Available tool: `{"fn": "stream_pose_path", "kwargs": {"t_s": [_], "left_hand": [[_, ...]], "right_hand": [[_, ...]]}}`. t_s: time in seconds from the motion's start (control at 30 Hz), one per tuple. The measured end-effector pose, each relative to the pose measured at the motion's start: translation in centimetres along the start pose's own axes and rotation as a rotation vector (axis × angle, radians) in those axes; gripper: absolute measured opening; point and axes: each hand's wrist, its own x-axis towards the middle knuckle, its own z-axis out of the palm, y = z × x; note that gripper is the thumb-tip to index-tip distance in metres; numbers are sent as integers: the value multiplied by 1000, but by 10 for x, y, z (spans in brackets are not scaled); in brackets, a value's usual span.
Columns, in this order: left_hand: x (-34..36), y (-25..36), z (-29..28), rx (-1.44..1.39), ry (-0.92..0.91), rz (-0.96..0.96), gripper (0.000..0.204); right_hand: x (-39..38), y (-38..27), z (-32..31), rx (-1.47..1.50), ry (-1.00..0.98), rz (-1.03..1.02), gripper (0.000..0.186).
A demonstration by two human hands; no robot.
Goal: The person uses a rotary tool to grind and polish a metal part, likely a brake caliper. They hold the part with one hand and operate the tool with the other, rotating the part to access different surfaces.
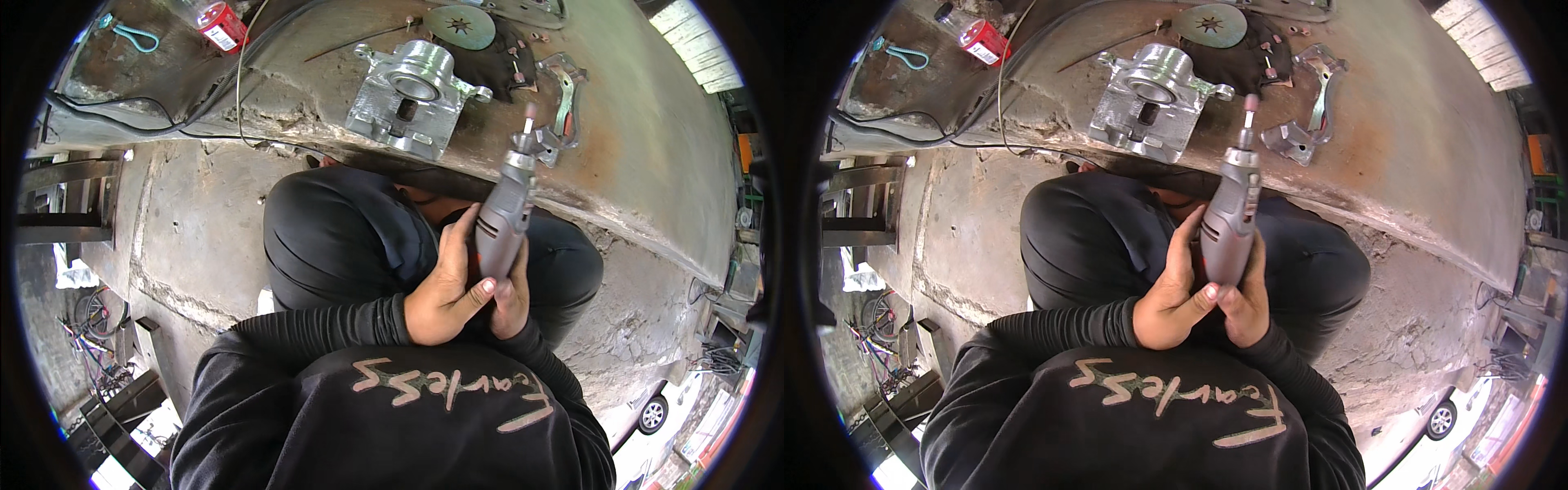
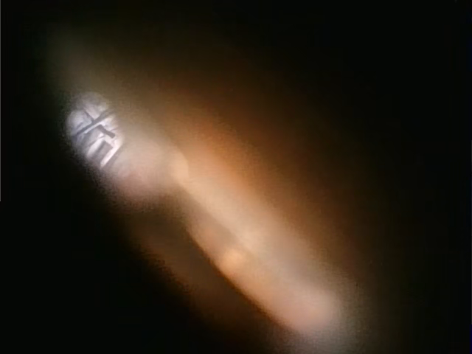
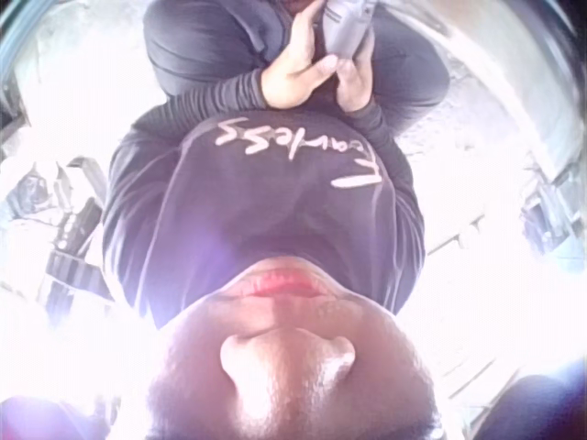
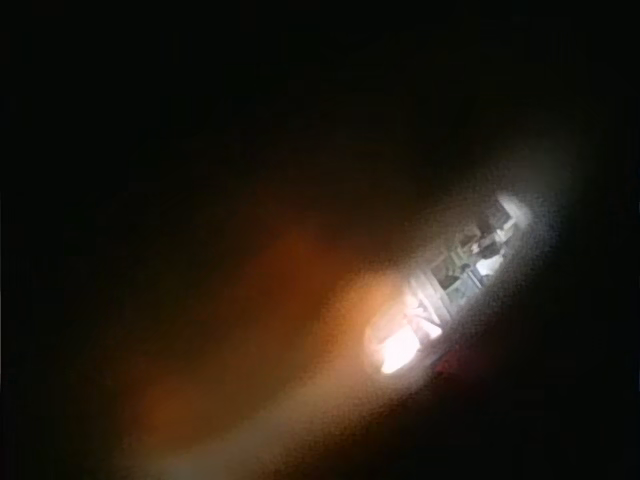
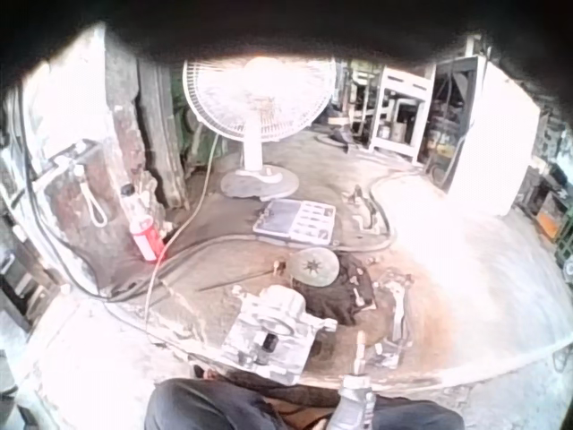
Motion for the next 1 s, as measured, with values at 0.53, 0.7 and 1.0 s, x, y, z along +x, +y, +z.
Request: {"fn": "stream_pose_path", "kwargs": {"t_s": [0.53,0.7,1.0], "left_hand": [[47,65,-133,165,830,356,26],[52,46,-149,46,728,148,30],[64,47,-158,584,505,85,26]], "right_hand": [[50,-115,-67,-1271,-233,-373,86],[92,-159,-49,-1562,-396,-324,81],[168,-201,1,-2001,-678,-422,77]]}}
